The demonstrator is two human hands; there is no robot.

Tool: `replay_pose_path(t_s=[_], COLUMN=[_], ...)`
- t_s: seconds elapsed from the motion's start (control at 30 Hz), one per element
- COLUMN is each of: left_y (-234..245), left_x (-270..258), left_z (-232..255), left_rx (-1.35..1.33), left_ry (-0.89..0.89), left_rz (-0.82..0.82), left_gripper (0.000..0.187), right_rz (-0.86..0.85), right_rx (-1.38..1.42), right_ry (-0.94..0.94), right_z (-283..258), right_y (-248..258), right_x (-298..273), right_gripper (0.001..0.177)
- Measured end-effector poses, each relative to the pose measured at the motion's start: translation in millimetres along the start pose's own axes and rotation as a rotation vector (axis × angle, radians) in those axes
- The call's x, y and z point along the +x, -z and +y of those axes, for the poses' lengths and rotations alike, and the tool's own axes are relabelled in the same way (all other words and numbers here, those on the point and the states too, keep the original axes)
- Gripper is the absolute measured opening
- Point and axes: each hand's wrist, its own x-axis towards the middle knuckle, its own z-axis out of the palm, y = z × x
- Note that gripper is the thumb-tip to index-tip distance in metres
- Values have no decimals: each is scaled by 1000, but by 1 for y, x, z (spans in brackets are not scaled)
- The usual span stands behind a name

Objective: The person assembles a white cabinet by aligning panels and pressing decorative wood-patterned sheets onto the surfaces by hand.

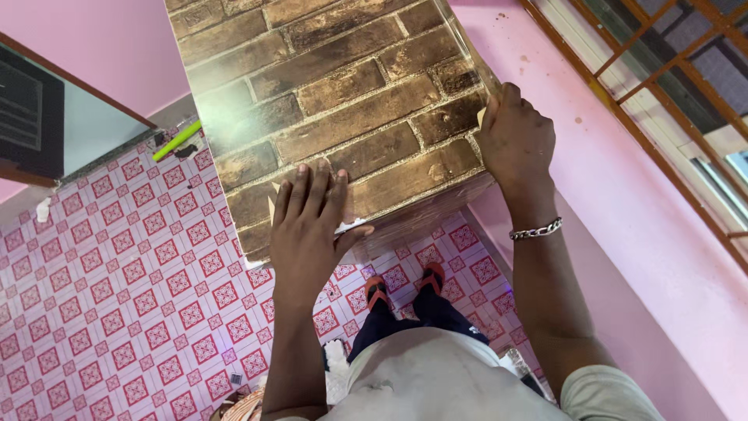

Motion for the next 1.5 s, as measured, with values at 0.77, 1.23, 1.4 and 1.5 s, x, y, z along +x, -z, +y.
replay_pose_path(t_s=[0.77,1.23,1.4,1.5], left_y=[37,-16,-42,-56], left_x=[-11,-21,-14,-10], left_z=[-114,-43,41,87], left_rx=[-321,-473,-492,-535], left_ry=[-157,-97,-191,-200], left_rz=[-154,221,239,274], left_gripper=[75,37,25,20], right_rz=[481,767,749,732], right_rx=[296,372,459,506], right_ry=[158,272,279,269], right_z=[-91,-14,82,138], right_y=[31,3,6,-3], right_x=[-102,-76,-63,-49], right_gripper=[18,47,58,62])
